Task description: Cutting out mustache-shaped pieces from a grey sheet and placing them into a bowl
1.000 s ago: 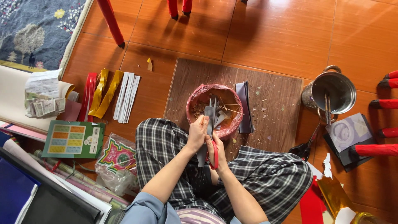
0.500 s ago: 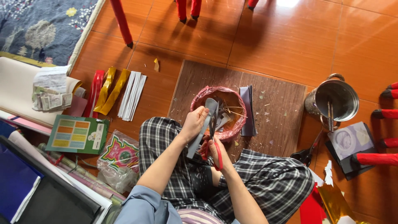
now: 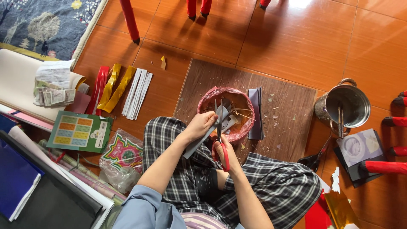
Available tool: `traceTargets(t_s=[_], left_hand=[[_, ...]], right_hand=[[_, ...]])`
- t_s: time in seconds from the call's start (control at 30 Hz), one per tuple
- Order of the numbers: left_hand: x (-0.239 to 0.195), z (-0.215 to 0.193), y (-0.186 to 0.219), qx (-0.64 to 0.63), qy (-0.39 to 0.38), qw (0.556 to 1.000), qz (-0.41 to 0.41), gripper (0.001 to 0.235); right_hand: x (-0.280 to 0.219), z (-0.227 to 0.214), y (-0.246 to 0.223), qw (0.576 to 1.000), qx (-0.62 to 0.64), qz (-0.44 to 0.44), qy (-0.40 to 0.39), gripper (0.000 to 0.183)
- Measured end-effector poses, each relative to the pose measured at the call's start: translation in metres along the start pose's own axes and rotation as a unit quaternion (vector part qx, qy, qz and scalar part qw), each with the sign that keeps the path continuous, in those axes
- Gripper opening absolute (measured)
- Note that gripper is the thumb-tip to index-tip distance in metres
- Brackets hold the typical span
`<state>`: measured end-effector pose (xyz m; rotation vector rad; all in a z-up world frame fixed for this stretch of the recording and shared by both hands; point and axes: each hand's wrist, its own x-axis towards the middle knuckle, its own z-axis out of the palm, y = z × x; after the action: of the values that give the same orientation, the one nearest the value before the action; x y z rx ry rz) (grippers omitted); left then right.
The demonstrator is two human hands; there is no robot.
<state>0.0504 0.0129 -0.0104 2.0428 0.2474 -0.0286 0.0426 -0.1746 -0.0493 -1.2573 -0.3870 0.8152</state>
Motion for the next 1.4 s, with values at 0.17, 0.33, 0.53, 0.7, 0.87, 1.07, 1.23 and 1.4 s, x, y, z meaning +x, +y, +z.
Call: traceTargets(t_s=[0.17, 0.33, 0.53, 0.7, 0.87, 1.07, 1.23, 1.4], left_hand=[[0.004, 0.003, -0.007, -0.001, -0.01, 1.0, 0.015, 0.025], [0.012, 0.013, -0.011, -0.018, -0.008, 1.0, 0.025, 0.026], [0.023, 0.024, -0.015, -0.014, 0.024, 0.999, 0.042, 0.032], [0.028, 0.025, -0.015, -0.024, -0.01, 1.0, -0.004, 0.031], [0.029, 0.021, -0.01, -0.087, 0.067, 0.994, 0.006, 0.035], [0.021, 0.019, -0.007, -0.207, 0.117, 0.971, -0.031, 0.033], [0.0, 0.025, 0.01, -0.235, 0.058, 0.969, -0.045, 0.034], [-0.004, 0.032, 0.005, -0.198, 0.046, 0.979, -0.031, 0.037]], right_hand=[[-0.003, 0.012, -0.022, 0.999, 0.028, 0.02, 0.043, 0.018], [-0.007, 0.008, -0.007, 0.996, 0.048, 0.014, 0.069, 0.003], [-0.005, 0.003, -0.013, 0.978, -0.167, -0.041, 0.117, 0.016], [0.004, 0.003, -0.004, 0.988, 0.047, 0.059, 0.135, 0.013], [0.005, 0.006, -0.021, 0.983, -0.146, 0.027, 0.112, 0.017], [0.022, -0.002, -0.03, 0.98, 0.083, 0.063, 0.171, 0.013], [0.045, -0.009, -0.067, 0.977, 0.09, -0.006, 0.195, 0.025], [0.046, -0.009, -0.06, 0.979, 0.045, 0.005, 0.199, 0.027]])
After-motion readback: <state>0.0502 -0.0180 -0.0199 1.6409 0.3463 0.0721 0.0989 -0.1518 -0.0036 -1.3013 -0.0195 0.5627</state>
